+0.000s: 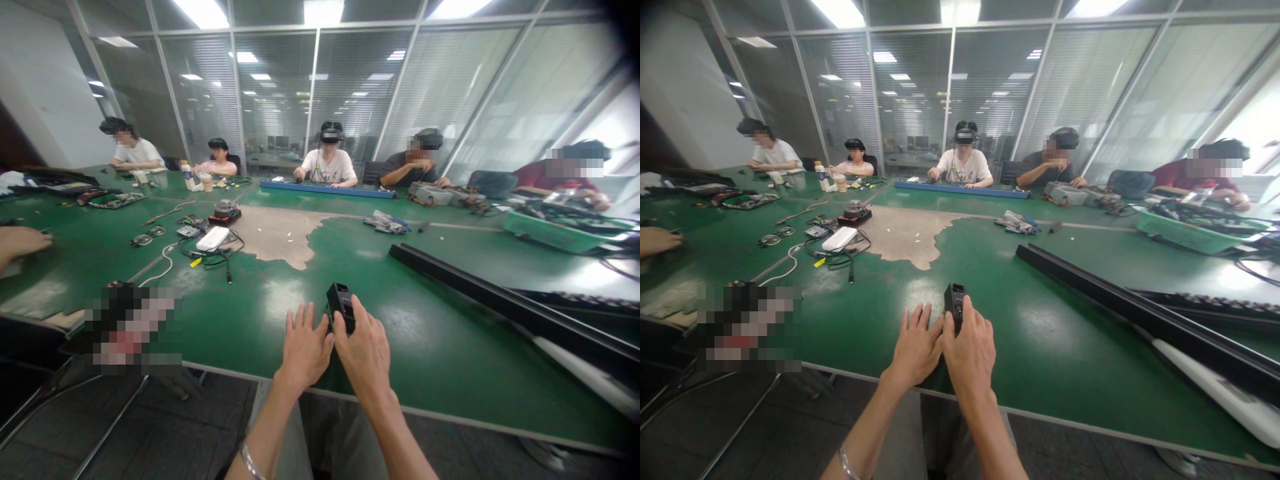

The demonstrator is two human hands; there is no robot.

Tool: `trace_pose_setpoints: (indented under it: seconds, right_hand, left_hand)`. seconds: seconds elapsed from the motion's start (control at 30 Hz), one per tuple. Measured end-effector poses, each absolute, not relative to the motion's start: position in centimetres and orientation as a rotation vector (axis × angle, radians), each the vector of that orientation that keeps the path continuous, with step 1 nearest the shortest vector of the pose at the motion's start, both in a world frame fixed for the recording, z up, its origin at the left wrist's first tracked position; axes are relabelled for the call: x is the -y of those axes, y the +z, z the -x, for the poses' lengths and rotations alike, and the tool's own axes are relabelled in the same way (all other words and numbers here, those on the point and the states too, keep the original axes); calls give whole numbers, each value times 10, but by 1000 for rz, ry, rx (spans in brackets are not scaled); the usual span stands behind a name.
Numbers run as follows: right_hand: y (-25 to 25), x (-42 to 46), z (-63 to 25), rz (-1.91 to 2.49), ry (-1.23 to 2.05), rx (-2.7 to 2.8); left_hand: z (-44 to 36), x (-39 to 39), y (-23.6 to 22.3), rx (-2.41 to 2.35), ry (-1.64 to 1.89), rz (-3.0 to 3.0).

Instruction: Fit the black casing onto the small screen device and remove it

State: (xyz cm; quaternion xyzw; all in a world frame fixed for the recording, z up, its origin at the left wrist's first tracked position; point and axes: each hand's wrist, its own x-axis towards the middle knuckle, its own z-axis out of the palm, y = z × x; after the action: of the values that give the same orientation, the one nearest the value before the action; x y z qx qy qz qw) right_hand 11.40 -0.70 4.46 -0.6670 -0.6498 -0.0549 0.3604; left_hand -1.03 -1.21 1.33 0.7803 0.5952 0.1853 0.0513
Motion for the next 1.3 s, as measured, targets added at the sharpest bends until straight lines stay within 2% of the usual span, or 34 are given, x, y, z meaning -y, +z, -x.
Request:
trace_pose_setpoints:
  seconds: [0.67,1.3]
  right_hand:
    - [20,16,-103,1812,-183,1709]
    - [30,19,-105,1939,-107,1683]
  left_hand:
    - [10,10,8,-1895,550,-2406]
    - [10,10,11,-1860,537,-2425]
